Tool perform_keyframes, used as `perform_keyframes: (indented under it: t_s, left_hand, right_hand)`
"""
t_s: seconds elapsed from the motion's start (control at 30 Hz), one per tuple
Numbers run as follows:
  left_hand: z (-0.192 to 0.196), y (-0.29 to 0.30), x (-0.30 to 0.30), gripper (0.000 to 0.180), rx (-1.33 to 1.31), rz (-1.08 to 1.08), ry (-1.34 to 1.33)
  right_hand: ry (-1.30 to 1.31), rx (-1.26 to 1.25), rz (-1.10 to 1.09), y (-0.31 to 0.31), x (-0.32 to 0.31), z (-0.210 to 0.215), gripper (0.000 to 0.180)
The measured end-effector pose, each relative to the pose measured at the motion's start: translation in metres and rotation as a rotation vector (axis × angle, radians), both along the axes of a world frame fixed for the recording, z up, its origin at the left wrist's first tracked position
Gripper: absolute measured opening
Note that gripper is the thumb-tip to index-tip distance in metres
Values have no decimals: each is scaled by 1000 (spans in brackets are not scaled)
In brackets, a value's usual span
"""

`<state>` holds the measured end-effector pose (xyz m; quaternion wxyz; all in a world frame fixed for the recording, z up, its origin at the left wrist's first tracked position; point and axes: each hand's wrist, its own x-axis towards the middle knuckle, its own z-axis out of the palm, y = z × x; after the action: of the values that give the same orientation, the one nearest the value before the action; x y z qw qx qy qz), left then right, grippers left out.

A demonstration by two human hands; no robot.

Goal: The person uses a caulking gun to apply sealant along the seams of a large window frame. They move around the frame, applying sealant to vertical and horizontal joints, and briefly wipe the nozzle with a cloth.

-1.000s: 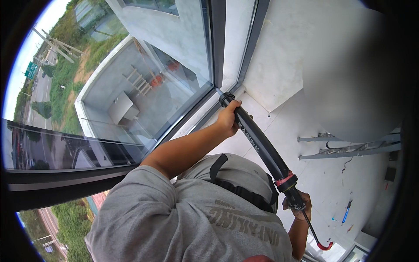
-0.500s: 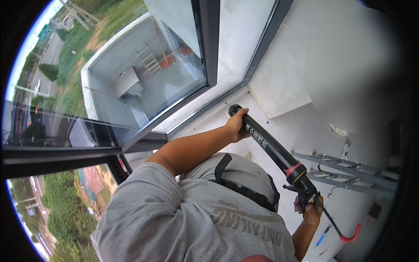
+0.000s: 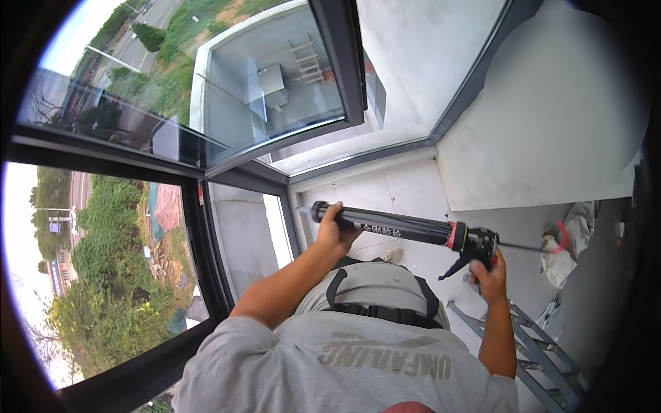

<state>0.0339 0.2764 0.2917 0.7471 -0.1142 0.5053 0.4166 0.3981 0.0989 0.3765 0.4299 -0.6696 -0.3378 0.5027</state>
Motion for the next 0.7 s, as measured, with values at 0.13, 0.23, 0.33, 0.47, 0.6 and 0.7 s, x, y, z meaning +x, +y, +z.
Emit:
perform_keyframes:
  t_s: [0.13, 0.23, 0.33, 0.47, 0.6, 0.7]
  left_hand:
    - [12, -34, -52, 23, 386, 133, 61]
    - [62, -49, -70, 28, 732, 111, 321]
    - [98, -61, -87, 47, 934, 0, 461]
    - [121, -67, -113, 60, 1129, -41, 387]
    - [132, -74, -127, 55, 1088, 61, 420]
    - [125, -79, -123, 53, 1038, 178, 463]
  right_hand:
    - [75, -198, 27, 35, -22, -59, 40]
    - [68, -444, 270, 61, -46, -102, 39]
    - [-122, -390, 623, 84, -74, -117, 46]
    - [-201, -277, 905, 109, -126, -123, 53]
    - [-191, -260, 1003, 127, -136, -149, 51]
    - [-235, -207, 1074, 155, -140, -149, 46]
